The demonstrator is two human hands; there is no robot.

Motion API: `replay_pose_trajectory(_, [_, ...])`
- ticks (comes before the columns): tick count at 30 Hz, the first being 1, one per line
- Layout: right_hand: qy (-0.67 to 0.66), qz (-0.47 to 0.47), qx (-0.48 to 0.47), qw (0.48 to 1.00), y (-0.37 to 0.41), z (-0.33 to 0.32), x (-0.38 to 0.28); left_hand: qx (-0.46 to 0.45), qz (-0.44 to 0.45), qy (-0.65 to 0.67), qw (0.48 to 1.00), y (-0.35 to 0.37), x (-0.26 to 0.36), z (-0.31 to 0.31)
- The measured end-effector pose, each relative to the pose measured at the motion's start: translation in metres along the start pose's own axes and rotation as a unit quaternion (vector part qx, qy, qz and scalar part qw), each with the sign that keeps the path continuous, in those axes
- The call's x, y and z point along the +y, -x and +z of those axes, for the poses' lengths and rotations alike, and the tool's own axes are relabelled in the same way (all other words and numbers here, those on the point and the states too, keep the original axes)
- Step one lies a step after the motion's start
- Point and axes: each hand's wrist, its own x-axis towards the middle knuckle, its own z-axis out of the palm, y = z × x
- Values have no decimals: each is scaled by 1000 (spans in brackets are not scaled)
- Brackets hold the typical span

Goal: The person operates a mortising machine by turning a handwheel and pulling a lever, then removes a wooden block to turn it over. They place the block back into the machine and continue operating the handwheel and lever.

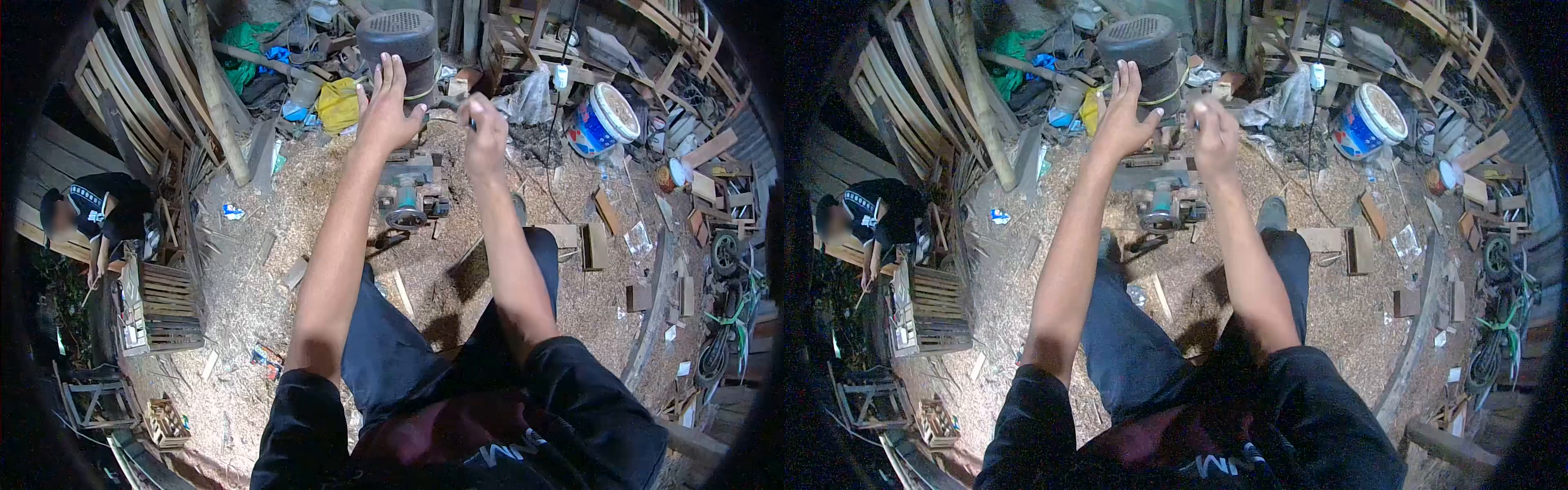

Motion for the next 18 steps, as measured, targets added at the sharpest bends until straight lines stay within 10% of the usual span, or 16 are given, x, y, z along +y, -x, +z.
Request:
replay_pose_trajectory(8, [61,29,-71,995,-3,-8,-8,-25,-26,8,999,-6,-2,-7])
replay_pose_trajectory(15, [214,-131,36,967,-37,16,-5,63,11,94,994,35,-42,30])
replay_pose_trajectory(18, [326,-216,62,918,-42,3,17,-8,-117,113,987,79,-38,22])
